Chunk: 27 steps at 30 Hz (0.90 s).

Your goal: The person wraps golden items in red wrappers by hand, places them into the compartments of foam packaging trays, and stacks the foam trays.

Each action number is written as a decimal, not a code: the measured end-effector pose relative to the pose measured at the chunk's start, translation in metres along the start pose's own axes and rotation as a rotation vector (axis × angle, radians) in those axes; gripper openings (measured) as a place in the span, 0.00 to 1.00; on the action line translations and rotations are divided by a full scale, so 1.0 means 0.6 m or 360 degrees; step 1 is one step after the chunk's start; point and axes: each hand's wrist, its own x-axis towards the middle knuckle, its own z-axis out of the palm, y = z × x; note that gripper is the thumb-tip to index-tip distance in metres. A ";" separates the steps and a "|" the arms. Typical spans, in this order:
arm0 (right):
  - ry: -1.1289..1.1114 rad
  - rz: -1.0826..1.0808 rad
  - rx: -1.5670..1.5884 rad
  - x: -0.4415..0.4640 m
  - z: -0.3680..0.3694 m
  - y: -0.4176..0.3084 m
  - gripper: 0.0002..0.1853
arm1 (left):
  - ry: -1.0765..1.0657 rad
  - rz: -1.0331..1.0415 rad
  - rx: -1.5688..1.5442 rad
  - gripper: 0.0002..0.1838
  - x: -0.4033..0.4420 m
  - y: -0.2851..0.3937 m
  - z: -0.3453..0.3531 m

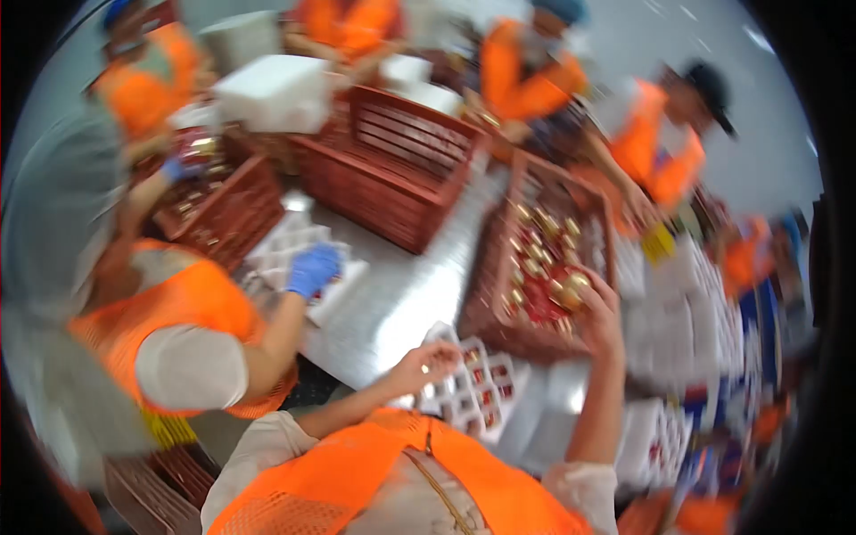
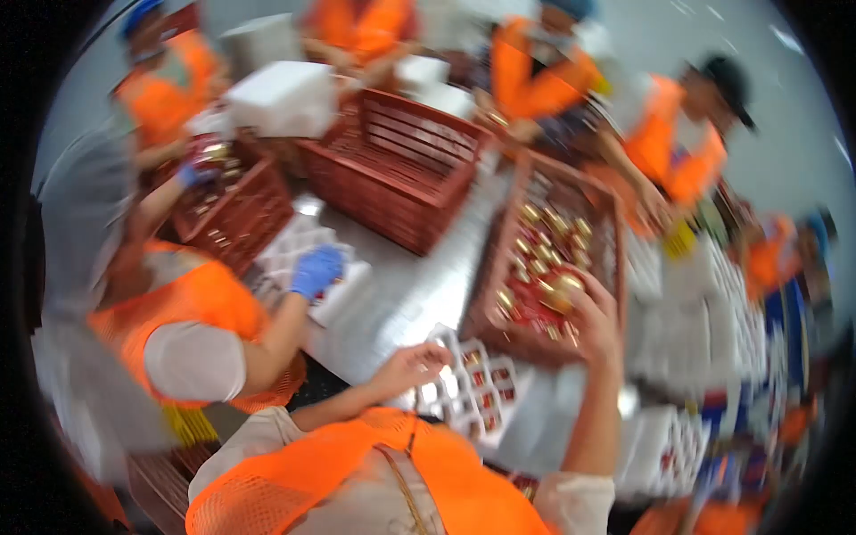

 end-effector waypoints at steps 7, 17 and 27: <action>0.0338 -0.0253 0.0770 -0.199 0.122 0.181 0.31 | -0.0341 0.0099 -0.0448 0.33 0.014 0.082 0.095; 0.0484 -0.0275 0.0065 -0.285 0.151 0.235 0.37 | -0.0344 -0.0361 -0.0595 0.16 -0.024 0.060 0.091; 0.0361 0.0114 0.0399 -0.236 0.184 0.267 0.30 | 0.0112 -0.0239 -0.0377 0.22 -0.033 0.064 0.044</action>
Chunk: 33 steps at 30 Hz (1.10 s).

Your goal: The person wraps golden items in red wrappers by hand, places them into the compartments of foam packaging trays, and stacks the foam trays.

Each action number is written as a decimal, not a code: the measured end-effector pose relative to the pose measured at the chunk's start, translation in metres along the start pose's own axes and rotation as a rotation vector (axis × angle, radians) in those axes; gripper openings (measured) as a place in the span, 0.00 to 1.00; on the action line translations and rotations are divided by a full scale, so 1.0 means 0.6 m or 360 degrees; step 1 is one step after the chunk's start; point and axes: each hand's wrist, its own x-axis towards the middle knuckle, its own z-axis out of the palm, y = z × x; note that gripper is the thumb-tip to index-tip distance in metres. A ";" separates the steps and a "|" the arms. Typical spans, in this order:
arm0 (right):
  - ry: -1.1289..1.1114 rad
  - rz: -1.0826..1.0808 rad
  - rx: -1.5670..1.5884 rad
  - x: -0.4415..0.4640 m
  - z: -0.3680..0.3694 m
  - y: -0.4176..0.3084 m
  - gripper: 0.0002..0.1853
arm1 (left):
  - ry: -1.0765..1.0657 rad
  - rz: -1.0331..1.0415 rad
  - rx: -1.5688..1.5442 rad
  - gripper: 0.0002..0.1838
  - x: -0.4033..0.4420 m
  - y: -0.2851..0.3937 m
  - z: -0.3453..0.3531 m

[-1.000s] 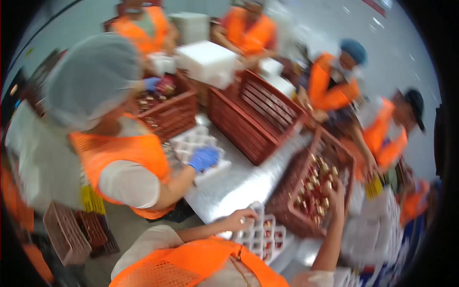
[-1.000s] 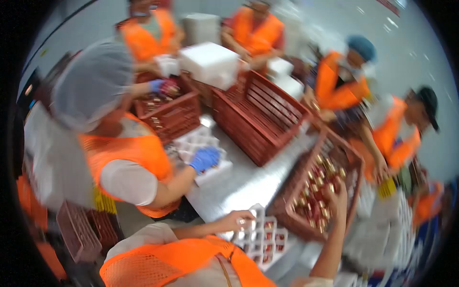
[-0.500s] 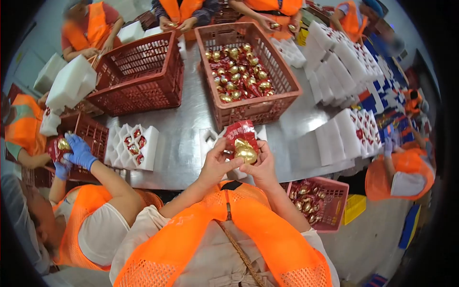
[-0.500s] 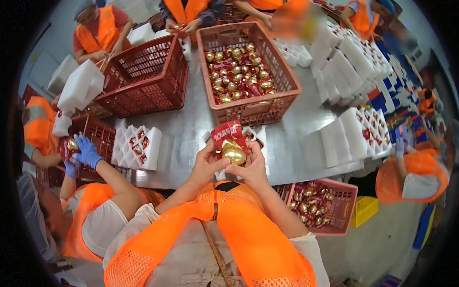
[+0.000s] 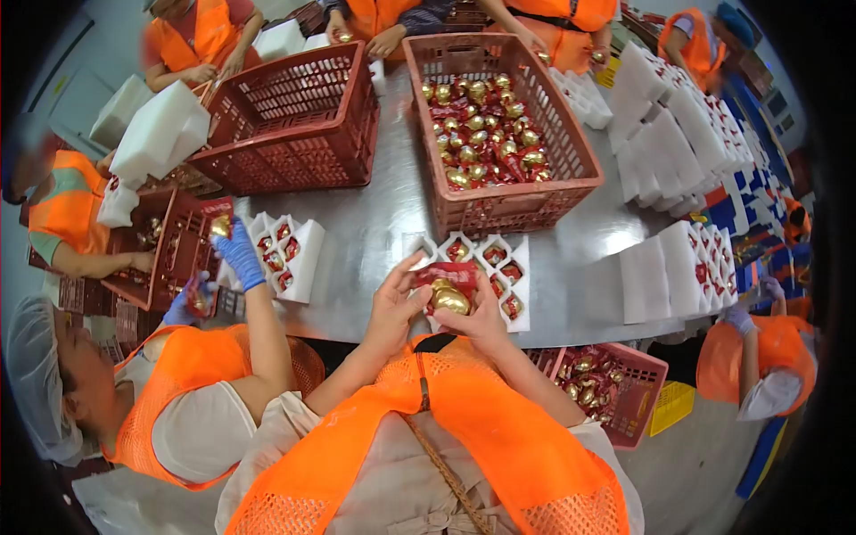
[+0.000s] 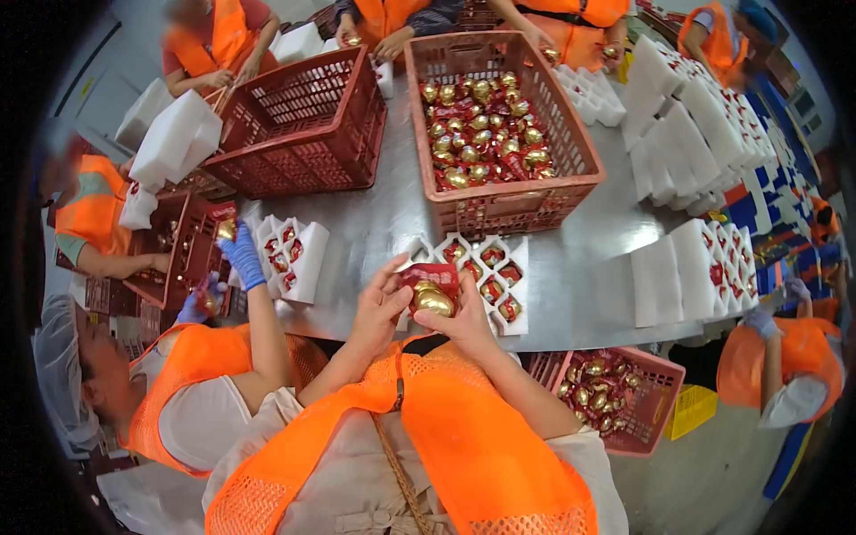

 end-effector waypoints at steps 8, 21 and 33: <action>0.0040 -0.0809 -0.1150 0.032 0.005 0.007 0.23 | 0.0101 -0.0382 -0.0257 0.17 0.024 -0.044 -0.035; -0.0352 0.0243 0.0041 0.063 -0.080 -0.027 0.12 | -0.0383 -0.0278 -0.0183 0.22 0.024 -0.032 -0.039; -0.0019 0.0733 0.0192 0.056 -0.071 -0.053 0.16 | -0.0372 -0.0325 -0.0281 0.28 0.026 0.005 -0.034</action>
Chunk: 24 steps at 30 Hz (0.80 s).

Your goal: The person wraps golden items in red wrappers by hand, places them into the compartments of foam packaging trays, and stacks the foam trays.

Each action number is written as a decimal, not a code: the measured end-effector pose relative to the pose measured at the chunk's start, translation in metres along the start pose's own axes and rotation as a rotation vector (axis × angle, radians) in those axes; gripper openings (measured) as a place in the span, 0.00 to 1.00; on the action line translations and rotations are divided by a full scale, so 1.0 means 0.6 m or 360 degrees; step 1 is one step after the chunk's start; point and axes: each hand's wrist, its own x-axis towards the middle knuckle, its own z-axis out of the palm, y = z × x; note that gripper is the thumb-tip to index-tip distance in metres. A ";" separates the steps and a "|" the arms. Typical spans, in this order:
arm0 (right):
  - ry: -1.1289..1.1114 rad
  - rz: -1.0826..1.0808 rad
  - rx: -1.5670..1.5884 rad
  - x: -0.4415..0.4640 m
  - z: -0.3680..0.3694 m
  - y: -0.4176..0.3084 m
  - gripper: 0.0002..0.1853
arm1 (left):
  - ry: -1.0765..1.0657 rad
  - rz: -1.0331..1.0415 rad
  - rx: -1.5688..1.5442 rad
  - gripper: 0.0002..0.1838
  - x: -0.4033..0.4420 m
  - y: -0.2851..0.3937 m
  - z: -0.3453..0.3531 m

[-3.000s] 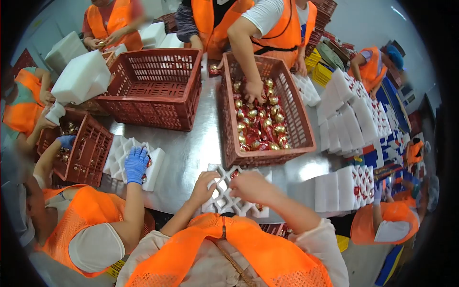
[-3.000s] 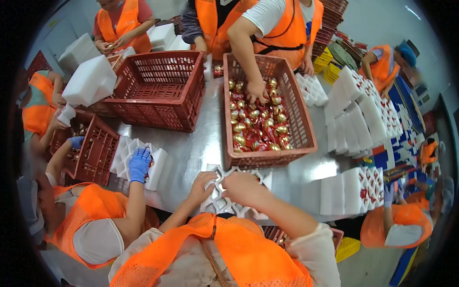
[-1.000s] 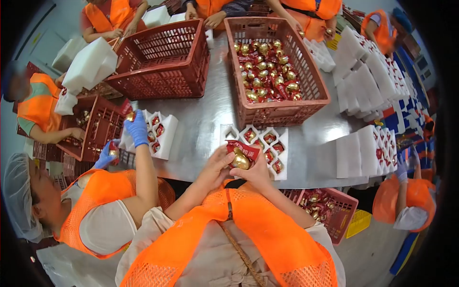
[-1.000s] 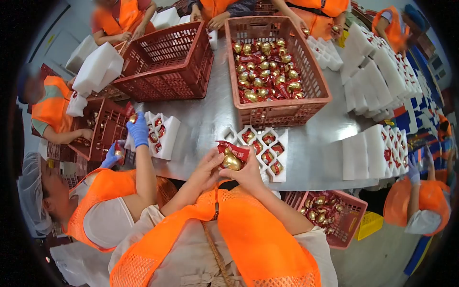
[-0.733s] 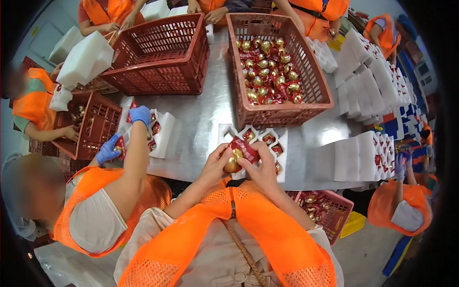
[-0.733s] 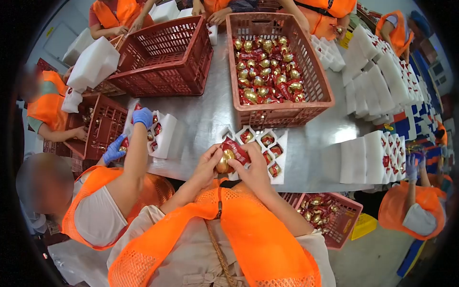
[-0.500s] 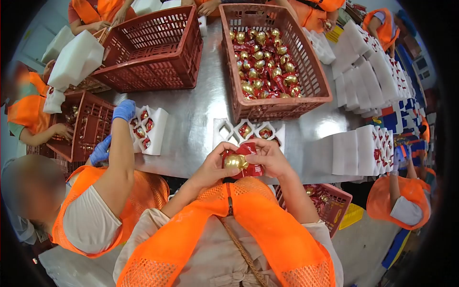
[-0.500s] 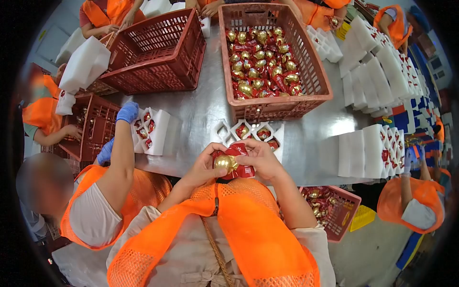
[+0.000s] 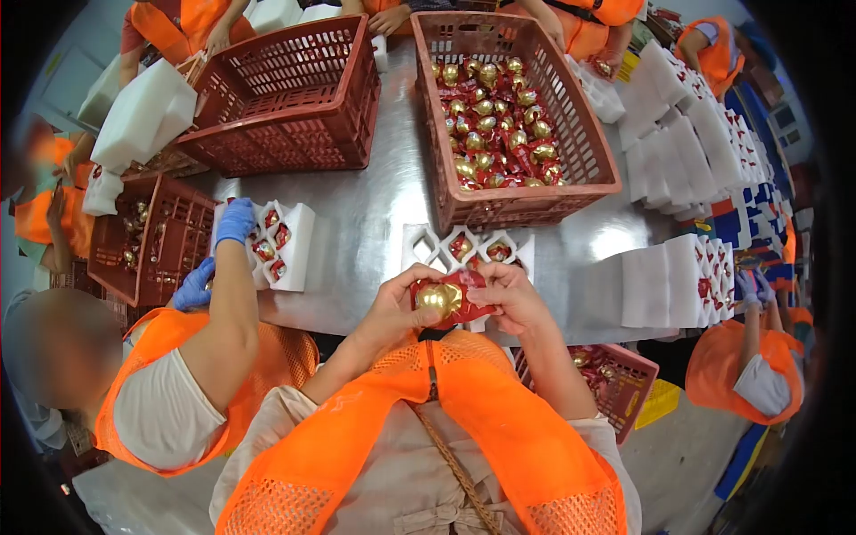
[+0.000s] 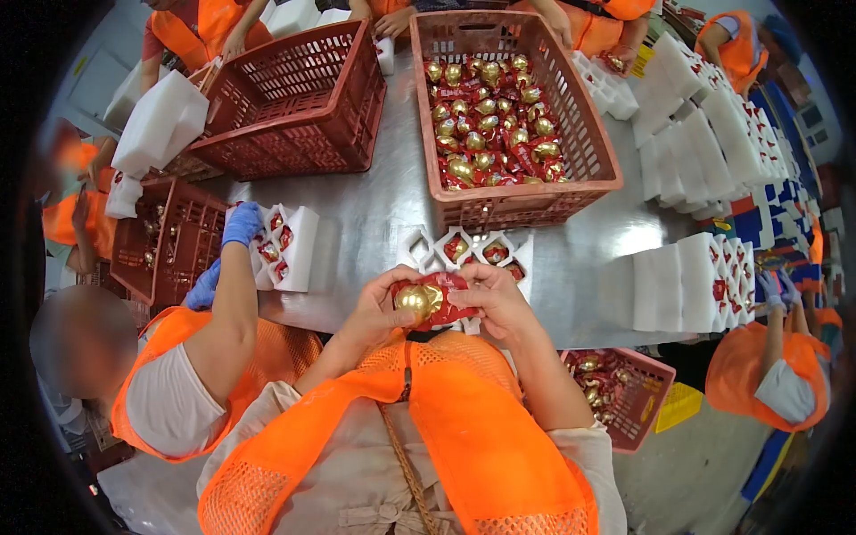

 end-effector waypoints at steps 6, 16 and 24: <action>-0.0185 -0.0744 -0.0630 0.008 0.006 0.006 0.12 | -0.0088 0.0280 0.0507 0.14 -0.001 0.001 -0.011; -0.0139 -0.0539 -0.0352 0.009 0.057 0.022 0.16 | -0.0064 0.0620 0.0974 0.11 -0.009 0.002 -0.019; 0.0203 0.0078 0.0175 0.023 0.062 0.086 0.15 | 0.0118 0.0934 0.1787 0.16 -0.026 -0.013 -0.041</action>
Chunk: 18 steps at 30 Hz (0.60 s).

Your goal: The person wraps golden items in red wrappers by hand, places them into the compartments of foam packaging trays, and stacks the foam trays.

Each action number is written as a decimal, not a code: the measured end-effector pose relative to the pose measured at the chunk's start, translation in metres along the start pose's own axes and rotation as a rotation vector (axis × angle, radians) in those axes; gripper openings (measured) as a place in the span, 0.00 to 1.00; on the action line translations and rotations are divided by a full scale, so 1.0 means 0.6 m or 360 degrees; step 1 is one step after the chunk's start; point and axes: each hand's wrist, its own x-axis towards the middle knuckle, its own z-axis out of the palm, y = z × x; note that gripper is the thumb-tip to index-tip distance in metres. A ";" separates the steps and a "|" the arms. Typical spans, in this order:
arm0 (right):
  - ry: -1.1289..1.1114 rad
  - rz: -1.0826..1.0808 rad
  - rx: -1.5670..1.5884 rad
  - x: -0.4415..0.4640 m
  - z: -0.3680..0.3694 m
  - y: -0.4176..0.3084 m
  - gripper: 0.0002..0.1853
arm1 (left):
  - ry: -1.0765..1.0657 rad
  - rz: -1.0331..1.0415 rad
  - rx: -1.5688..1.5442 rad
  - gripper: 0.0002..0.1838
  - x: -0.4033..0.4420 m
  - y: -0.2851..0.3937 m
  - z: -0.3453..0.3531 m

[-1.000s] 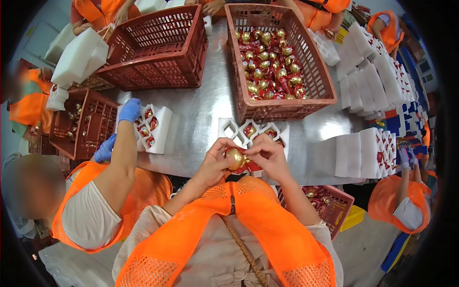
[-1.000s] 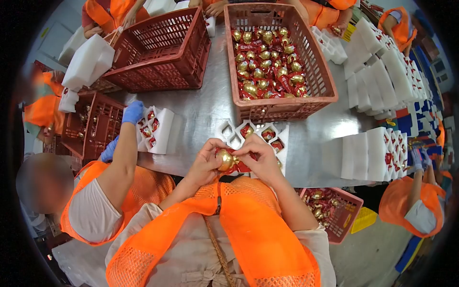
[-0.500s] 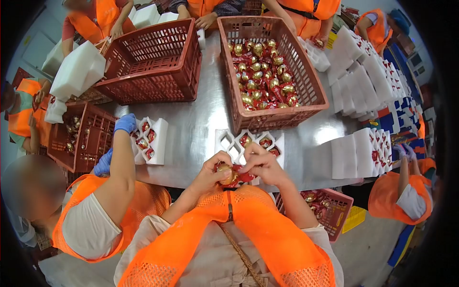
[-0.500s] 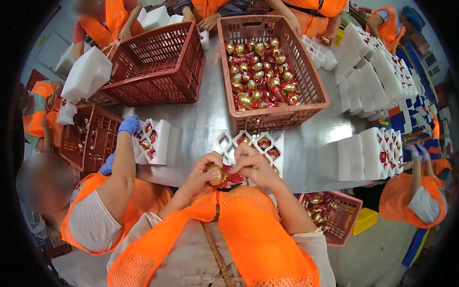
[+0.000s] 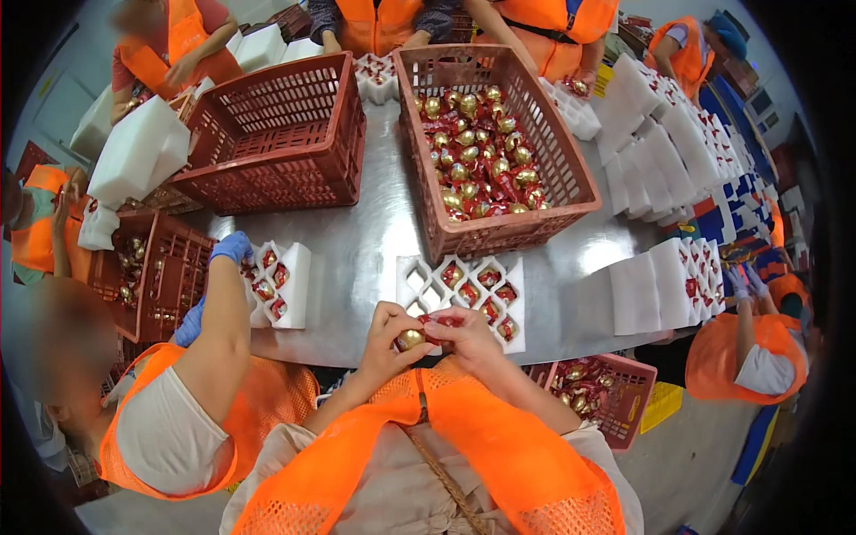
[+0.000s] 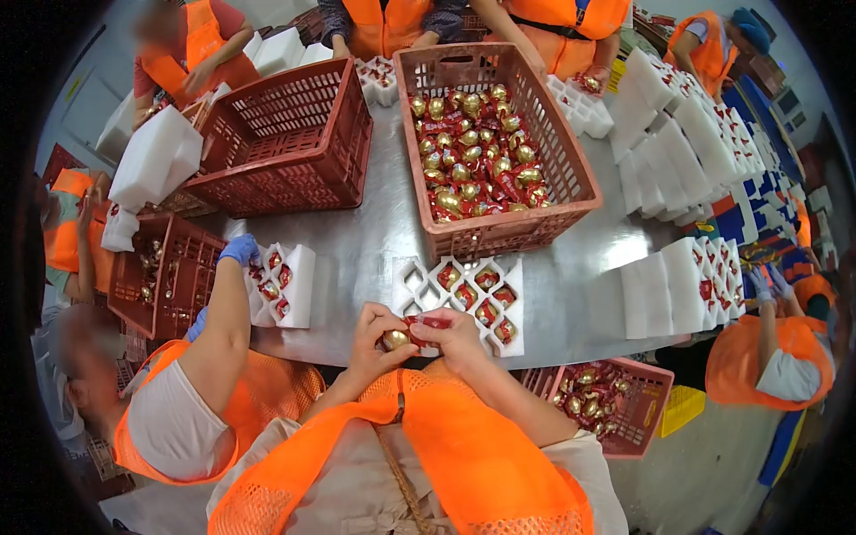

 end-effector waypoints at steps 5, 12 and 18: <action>0.0337 -0.1056 -0.0928 0.014 0.011 0.021 0.07 | -0.0133 -0.0873 -0.1323 0.28 -0.017 -0.005 0.015; -0.0220 -0.1498 -0.1683 0.005 0.029 -0.010 0.18 | 0.0385 -0.0680 -0.0969 0.27 -0.005 -0.027 0.025; -0.0483 -0.1379 -0.1780 0.051 -0.025 -0.001 0.24 | 0.0319 -0.1149 -0.1205 0.25 0.009 -0.075 0.028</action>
